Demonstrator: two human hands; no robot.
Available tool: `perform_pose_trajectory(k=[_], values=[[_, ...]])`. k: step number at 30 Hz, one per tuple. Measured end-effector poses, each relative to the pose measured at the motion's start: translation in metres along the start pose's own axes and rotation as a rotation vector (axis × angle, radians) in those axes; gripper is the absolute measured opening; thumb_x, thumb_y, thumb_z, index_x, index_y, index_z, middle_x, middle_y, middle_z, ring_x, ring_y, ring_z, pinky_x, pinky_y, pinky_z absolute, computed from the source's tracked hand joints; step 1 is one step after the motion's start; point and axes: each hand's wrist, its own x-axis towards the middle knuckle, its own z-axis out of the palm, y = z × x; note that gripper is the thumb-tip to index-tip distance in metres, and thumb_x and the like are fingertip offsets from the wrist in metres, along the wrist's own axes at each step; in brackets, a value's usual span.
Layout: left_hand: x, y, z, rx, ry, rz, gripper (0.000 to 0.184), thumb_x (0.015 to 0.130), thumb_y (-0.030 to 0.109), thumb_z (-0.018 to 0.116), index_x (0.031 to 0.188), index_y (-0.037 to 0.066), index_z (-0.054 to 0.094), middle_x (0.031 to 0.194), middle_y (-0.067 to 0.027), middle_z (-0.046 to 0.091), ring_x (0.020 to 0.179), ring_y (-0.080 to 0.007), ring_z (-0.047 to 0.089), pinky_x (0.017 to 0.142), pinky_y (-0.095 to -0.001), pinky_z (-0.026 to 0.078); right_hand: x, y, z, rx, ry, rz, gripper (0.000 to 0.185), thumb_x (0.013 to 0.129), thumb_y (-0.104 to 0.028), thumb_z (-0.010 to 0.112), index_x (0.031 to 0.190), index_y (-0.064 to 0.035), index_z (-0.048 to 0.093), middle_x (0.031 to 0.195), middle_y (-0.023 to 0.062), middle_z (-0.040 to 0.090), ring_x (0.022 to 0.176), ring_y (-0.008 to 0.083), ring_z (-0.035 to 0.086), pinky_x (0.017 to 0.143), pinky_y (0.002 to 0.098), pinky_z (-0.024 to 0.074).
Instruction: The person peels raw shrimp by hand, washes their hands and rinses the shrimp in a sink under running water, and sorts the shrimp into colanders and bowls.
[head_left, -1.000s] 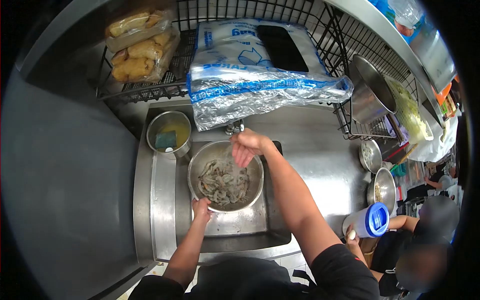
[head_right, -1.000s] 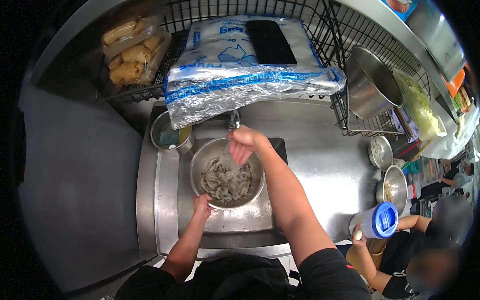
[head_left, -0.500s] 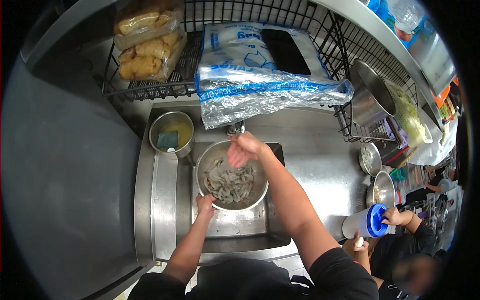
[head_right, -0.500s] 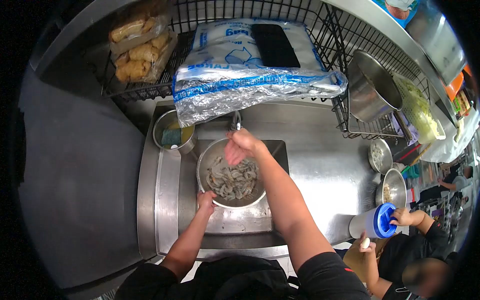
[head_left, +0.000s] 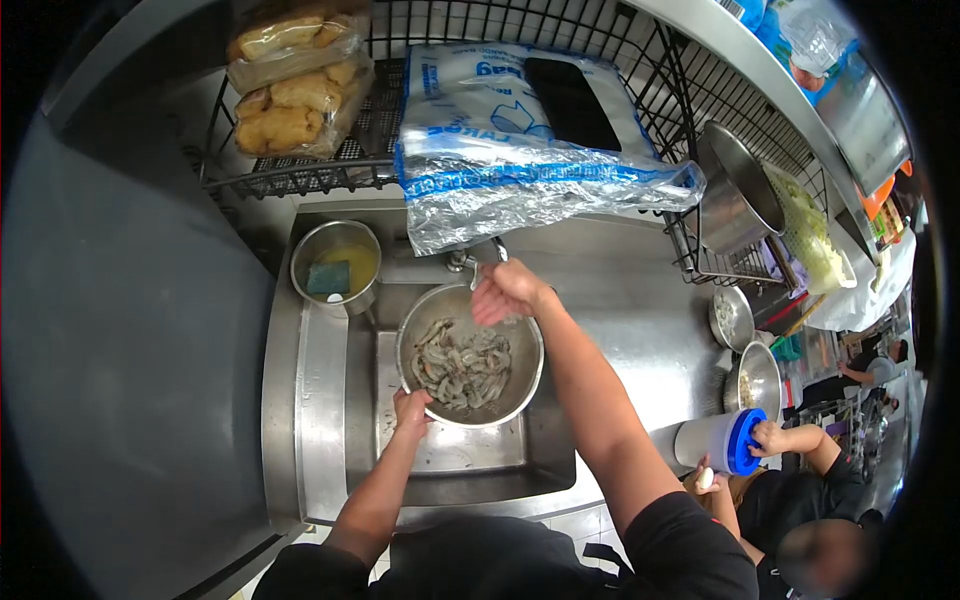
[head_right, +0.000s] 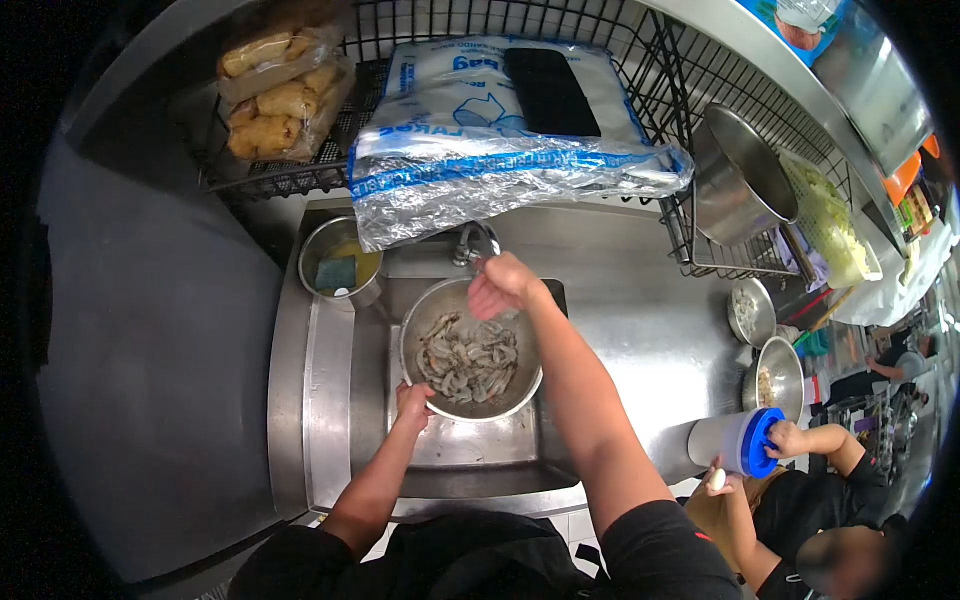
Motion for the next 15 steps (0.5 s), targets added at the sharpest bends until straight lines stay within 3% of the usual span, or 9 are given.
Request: perform_pose_trajectory(k=[2,5,9,11,13,15], values=[[-0.002,-0.002,-0.005,-0.055,-0.055,-0.012,0.034,0.063,-0.006,0.052,0.096,-0.002,0.057,0.084,-0.0139,0.060,0.070,-0.0299,0.065,0.052,-0.0440,0.059,0.015,0.011,-0.002,0.014,0.171,-0.172,0.050,0.095,-0.031,0.045,0.087,0.0156,0.059,0.085,0.0320,0.064,0.072,0.0405,0.067,0.060,0.0473,0.0583],[0.001,-0.009,-0.013,0.015,-0.053,-0.052,0.035,0.063,-0.005,0.053,0.098,-0.003,0.056,0.085,-0.0148,0.060,0.071,-0.0311,0.065,0.055,-0.0463,0.059,-0.007,-0.002,0.000,-0.013,0.011,-0.028,0.050,0.094,-0.032,0.047,0.085,0.0156,0.058,0.082,0.0295,0.064,0.066,0.0384,0.067,0.058,0.0459,0.0583],[0.029,-0.039,-0.025,0.040,-0.030,-0.119,0.045,0.062,-0.005,0.053,0.107,-0.004,0.049,0.094,-0.0182,0.058,0.076,-0.0348,0.064,0.059,-0.0511,0.059,-0.013,0.000,0.001,-0.135,0.127,-0.089,0.041,0.093,-0.027,0.051,0.084,0.0122,0.059,0.075,0.0254,0.065,0.061,0.0342,0.067,0.055,0.0435,0.0580],[0.043,-0.054,-0.027,0.041,0.005,-0.151,0.050,0.062,-0.005,0.052,0.111,-0.003,0.048,0.097,-0.0192,0.057,0.081,-0.0362,0.064,0.061,-0.0543,0.059,-0.019,0.010,0.001,-0.163,0.082,-0.112,0.023,0.089,-0.014,0.053,0.085,0.0080,0.061,0.068,0.0204,0.064,0.056,0.0282,0.066,0.051,0.0395,0.0563],[0.055,-0.065,-0.023,0.036,0.041,-0.192,0.055,0.061,-0.005,0.051,0.115,-0.003,0.046,0.100,-0.0202,0.056,0.085,-0.0377,0.063,0.062,-0.0574,0.058,0.005,0.042,-0.010,-0.251,0.152,-0.210,0.018,0.087,-0.009,0.052,0.085,0.0070,0.061,0.067,0.0195,0.064,0.054,0.0263,0.064,0.050,0.0379,0.0557],[0.067,-0.075,-0.022,0.045,-0.012,-0.221,0.055,0.068,-0.004,0.057,0.122,0.003,0.046,0.110,-0.0197,0.056,0.096,-0.0386,0.061,0.069,-0.0633,0.055,0.012,0.067,-0.017,-0.257,0.214,-0.334,0.017,0.080,0.004,0.047,0.088,0.0073,0.062,0.072,0.0160,0.065,0.054,0.0222,0.062,0.051,0.0332,0.0544]])
